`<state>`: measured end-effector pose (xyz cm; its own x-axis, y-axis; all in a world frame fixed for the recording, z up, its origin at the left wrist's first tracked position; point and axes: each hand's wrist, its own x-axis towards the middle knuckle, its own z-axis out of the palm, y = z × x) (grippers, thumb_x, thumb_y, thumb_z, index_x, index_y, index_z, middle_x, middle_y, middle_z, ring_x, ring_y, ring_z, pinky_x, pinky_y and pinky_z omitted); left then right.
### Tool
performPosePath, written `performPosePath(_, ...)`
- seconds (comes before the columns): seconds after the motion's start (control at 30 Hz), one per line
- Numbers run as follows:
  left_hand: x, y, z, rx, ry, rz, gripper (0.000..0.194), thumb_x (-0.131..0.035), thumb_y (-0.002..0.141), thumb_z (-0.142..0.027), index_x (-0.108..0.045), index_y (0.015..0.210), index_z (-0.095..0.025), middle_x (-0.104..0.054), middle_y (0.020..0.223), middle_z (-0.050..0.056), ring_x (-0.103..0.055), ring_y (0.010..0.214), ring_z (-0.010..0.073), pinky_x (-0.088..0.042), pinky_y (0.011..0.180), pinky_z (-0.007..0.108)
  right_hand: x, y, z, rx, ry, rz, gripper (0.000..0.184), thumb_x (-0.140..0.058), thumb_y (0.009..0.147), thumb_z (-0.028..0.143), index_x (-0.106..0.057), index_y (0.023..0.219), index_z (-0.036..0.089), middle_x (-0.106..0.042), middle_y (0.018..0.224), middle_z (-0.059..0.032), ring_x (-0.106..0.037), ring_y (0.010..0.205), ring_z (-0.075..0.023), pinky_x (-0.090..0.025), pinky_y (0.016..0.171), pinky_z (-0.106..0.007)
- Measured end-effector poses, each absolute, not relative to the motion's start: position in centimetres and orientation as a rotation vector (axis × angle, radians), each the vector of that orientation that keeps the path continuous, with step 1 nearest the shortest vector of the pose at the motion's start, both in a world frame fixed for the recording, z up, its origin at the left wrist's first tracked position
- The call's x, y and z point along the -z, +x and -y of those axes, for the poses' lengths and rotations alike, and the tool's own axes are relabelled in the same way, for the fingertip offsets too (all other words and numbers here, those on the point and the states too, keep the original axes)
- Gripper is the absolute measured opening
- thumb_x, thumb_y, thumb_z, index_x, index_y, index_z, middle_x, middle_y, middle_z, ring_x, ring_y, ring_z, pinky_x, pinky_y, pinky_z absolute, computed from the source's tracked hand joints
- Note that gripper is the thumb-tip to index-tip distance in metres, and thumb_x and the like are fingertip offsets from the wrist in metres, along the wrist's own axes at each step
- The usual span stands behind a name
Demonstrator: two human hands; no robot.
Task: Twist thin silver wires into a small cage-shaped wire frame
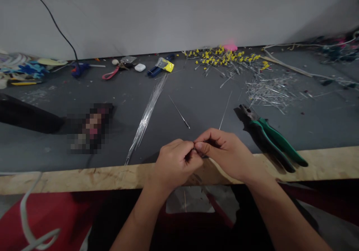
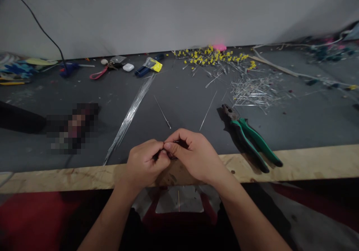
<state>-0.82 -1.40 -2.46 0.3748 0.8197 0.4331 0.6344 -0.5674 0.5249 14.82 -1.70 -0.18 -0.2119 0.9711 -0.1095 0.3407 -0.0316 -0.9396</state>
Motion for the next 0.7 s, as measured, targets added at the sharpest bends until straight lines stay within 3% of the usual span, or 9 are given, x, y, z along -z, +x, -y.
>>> performPosePath(0.7, 2.16, -0.55, 1.32, -0.974, 2.219, -1.444, 0.024, -0.047, 0.073, -0.014, -0.042, 0.050, -0.020, -0.045, 0.047, -0.004, -0.040, 0.046, 0.0100, -0.033, 0.047, 0.024, 0.19, 14.20, 1.54, -1.204, -1.384, 1.582, 0.009, -0.058, 0.083, 0.024, -0.065, 0.078, 0.023, -0.068, 0.073, 0.0015, -0.062, 0.070, -0.0150, -0.046, 0.062, -0.026)
